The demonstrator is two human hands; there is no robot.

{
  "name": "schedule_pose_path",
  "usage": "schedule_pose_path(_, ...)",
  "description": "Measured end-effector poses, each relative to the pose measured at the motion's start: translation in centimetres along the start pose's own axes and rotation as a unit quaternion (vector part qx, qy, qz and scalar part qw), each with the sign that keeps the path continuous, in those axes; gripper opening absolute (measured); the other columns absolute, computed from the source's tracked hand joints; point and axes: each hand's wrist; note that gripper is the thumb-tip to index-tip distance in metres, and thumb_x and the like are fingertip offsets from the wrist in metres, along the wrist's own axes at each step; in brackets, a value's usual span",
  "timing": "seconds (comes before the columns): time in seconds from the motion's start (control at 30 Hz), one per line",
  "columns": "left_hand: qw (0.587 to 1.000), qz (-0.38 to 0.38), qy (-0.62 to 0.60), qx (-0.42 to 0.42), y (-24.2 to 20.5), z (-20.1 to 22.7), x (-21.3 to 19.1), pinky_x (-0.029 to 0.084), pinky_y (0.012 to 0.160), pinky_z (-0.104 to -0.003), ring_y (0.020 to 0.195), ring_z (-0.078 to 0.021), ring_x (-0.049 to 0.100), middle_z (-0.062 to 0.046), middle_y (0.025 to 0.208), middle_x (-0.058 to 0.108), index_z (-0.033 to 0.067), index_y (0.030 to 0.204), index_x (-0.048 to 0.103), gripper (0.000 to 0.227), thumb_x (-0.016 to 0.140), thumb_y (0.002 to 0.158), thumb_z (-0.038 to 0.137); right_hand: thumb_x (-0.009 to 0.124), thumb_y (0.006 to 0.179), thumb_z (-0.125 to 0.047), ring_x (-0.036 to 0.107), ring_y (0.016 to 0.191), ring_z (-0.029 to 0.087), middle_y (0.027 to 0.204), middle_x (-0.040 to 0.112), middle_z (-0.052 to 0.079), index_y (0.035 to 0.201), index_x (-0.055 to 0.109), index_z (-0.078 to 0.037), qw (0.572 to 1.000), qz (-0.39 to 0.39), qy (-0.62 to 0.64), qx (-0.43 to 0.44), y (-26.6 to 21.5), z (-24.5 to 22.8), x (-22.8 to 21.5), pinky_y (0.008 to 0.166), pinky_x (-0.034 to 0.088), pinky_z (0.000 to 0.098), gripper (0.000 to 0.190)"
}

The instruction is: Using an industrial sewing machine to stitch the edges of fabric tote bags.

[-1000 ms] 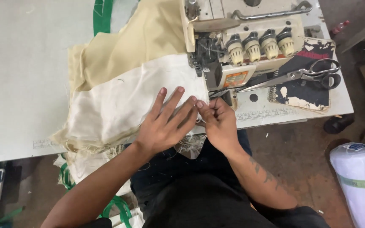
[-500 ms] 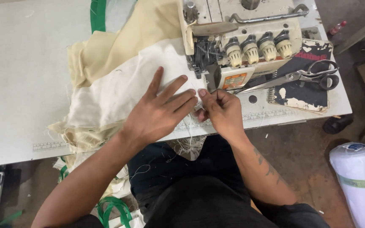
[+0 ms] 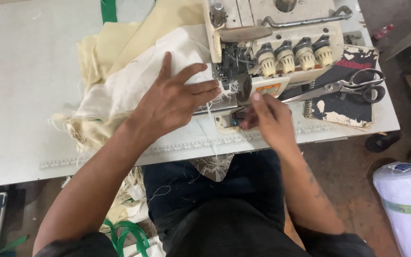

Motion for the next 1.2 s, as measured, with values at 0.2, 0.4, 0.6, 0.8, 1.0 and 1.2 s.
schedule_pose_path(0.2,0.993,-0.116,-0.028,0.021,1.9,-3.3,0.0,0.041,0.109,-0.089,0.147,-0.0297,0.048,0.010,0.141,0.075,0.0250,0.141,0.075,0.052,0.088,0.092,0.032,0.078,0.114,-0.019,0.077,0.081,0.019,0.091,0.080,0.009,0.102,0.072,-0.006,0.957,0.080,-0.234,-0.152,-0.1,6.2,-8.1,0.077,0.063,0.0368,0.018)
schedule_pose_path(0.4,0.994,-0.092,-0.043,-0.047,1.9,-3.2,-1.0,0.054,0.097,-0.084,0.139,-0.0349,0.054,0.000,0.137,0.080,0.0150,0.140,0.077,0.056,0.088,0.086,0.010,0.075,0.099,-0.054,0.061,0.140,0.047,0.144,0.066,0.027,0.138,0.070,-0.002,0.803,-0.017,-0.516,-0.298,1.4,9.9,-15.5,0.121,0.049,0.0627,0.066)
schedule_pose_path(0.6,0.958,-0.127,-0.125,-0.226,-0.9,0.5,-2.3,0.072,0.081,-0.054,0.148,-0.0465,0.044,-0.014,0.152,0.067,0.0041,0.146,0.064,0.056,0.059,0.091,0.008,0.054,0.108,-0.061,0.063,0.135,0.039,0.132,0.065,0.021,0.140,0.075,0.002,0.747,-0.035,-0.580,-0.323,3.1,13.6,-17.6,0.133,0.040,0.0616,0.073)
schedule_pose_path(0.8,0.933,-0.012,-0.208,-0.292,-4.4,8.0,-3.1,0.031,0.135,-0.060,0.161,-0.0568,0.029,-0.041,0.169,0.034,-0.0135,0.165,0.027,0.066,0.056,0.113,0.017,0.069,0.110,-0.039,0.070,0.124,0.038,0.118,0.066,0.017,0.117,0.068,0.000,0.716,-0.006,-0.518,-0.468,3.3,15.2,-16.6,0.098,0.064,0.0440,0.039)
schedule_pose_path(1.0,0.945,-0.251,-0.085,-0.193,0.8,-2.3,-6.0,-0.001,0.130,-0.068,0.164,-0.0391,0.011,-0.012,0.179,0.030,0.0116,0.172,0.019,0.078,0.058,0.111,0.040,0.066,0.119,-0.045,0.045,0.050,0.020,0.069,0.047,0.004,0.101,0.050,-0.009,0.808,-0.029,-0.507,-0.299,-1.5,3.4,-9.5,0.042,0.039,0.0384,0.043)
schedule_pose_path(1.2,0.984,-0.117,-0.083,-0.110,-1.5,-4.0,-2.5,0.050,0.104,-0.053,0.091,-0.0344,0.069,-0.010,0.090,0.075,0.0060,0.096,0.078,0.042,0.093,0.092,0.045,0.049,0.120,-0.047,0.069,0.044,0.041,0.056,0.064,0.009,0.128,0.064,0.000,0.754,-0.135,-0.619,-0.176,0.2,-7.1,-3.0,0.035,0.054,0.0531,0.049)
Point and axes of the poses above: each hand's wrist, its own y-axis towards the middle knuckle, its own x-axis out of the palm, z = x × y
